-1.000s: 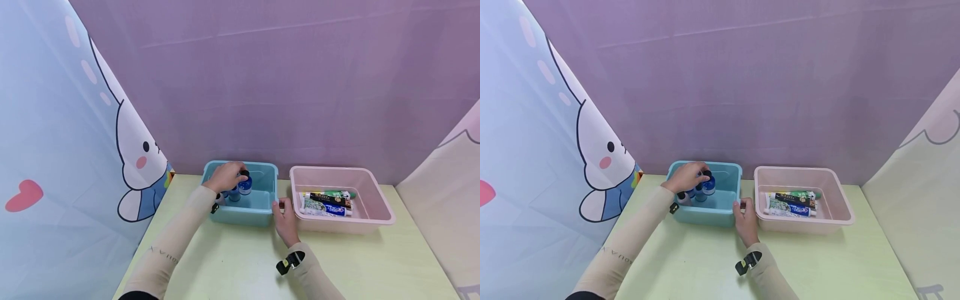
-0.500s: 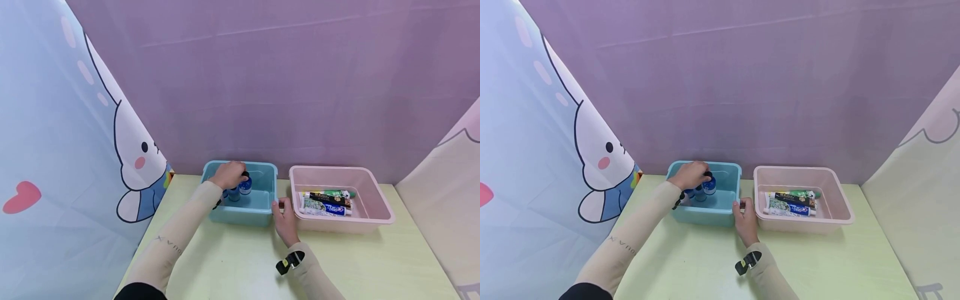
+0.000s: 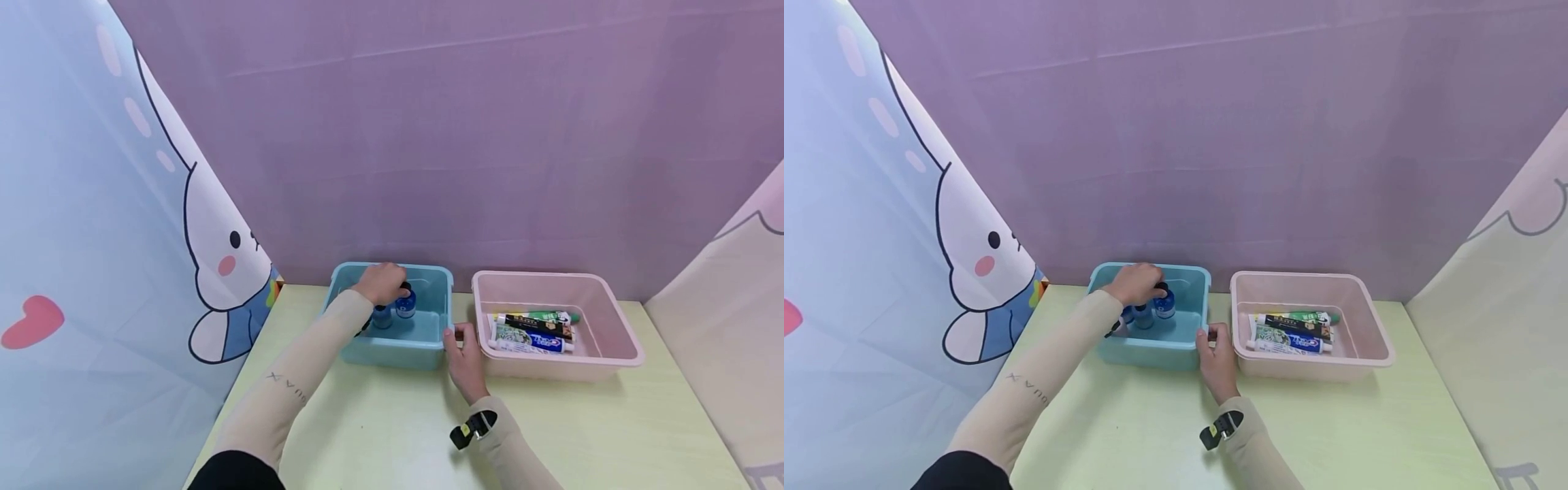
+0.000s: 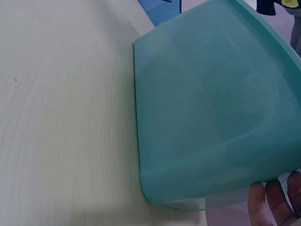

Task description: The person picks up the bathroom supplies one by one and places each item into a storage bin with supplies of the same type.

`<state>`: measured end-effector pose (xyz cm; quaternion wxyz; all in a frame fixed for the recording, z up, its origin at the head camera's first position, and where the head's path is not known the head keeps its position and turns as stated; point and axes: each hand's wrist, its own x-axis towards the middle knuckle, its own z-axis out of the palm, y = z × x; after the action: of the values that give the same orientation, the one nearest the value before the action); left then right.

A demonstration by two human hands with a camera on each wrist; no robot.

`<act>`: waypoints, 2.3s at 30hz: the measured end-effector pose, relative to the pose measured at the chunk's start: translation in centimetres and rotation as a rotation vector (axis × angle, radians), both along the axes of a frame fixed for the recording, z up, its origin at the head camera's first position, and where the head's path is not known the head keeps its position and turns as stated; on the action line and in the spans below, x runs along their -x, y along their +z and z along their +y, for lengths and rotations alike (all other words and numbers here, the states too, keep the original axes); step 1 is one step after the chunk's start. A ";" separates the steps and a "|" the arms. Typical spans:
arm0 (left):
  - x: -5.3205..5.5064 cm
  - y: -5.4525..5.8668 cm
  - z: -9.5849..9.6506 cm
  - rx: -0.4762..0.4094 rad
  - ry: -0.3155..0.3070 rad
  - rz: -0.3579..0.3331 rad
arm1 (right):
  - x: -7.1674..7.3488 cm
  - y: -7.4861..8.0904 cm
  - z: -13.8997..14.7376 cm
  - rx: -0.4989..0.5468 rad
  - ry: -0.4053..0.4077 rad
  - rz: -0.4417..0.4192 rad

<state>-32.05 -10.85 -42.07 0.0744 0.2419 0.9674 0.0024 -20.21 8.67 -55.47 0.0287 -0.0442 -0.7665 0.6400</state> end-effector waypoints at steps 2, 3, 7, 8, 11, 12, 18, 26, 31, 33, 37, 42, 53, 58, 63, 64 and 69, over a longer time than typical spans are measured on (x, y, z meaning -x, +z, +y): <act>0.2 -0.2 0.1 0.004 0.000 -0.001 | -0.1 0.1 -0.1 -0.010 -0.002 0.009; 0.3 -0.4 0.1 0.010 0.000 -0.002 | -0.1 0.1 -0.1 -0.014 -0.005 0.013; 0.8 -1.1 0.2 0.035 0.007 0.001 | -0.3 0.2 -0.2 -0.017 -0.015 0.036; 0.9 -1.2 0.3 0.043 0.009 0.003 | -0.3 0.2 -0.2 -0.016 -0.017 0.041; 1.2 -1.6 0.4 0.057 0.016 -0.001 | -0.3 0.2 -0.2 -0.013 -0.022 0.046; 1.3 -1.7 0.5 0.062 0.018 -0.004 | -0.4 0.2 -0.2 -0.014 -0.022 0.043; 2.0 -2.5 0.8 0.090 0.020 -0.007 | -0.4 0.1 -0.3 -0.013 -0.015 0.028; 2.2 -3.3 1.2 0.127 0.020 0.000 | -0.4 0.0 -0.3 -0.001 -0.012 0.040; 2.0 -3.5 1.6 0.194 0.013 0.012 | -0.5 0.1 -0.3 -0.004 -0.011 0.037; 2.0 -3.6 1.8 0.213 0.009 0.012 | -0.5 0.1 -0.3 -0.007 -0.013 0.039; 2.0 -3.9 1.8 0.226 0.008 0.012 | -0.5 -0.1 -0.3 -0.014 -0.019 0.056; 2.1 -4.2 1.5 0.200 0.023 0.030 | -0.4 -0.2 -0.3 -0.015 -0.024 0.069; 1.8 -2.4 -0.1 0.013 0.076 -0.023 | -0.3 0.1 -0.3 -0.020 -0.007 0.058; 1.1 -1.7 -1.0 -0.055 0.084 -0.033 | -0.1 0.1 -0.3 -0.019 -0.007 0.062; -0.2 -0.5 -1.9 -0.170 0.097 -0.036 | -0.1 0.1 -0.2 -0.027 -0.001 0.053; -0.5 -0.3 -2.0 -0.191 0.100 -0.034 | -0.1 0.1 -0.2 -0.026 -0.004 0.054; -1.8 0.4 -2.4 -0.282 0.121 0.012 | -0.1 0.1 0.0 -0.027 -0.030 0.055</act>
<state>-30.27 -13.20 -41.71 0.0338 0.1910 0.9708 0.1413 -20.10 8.63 -55.35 0.0601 -0.0377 -0.7734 0.6300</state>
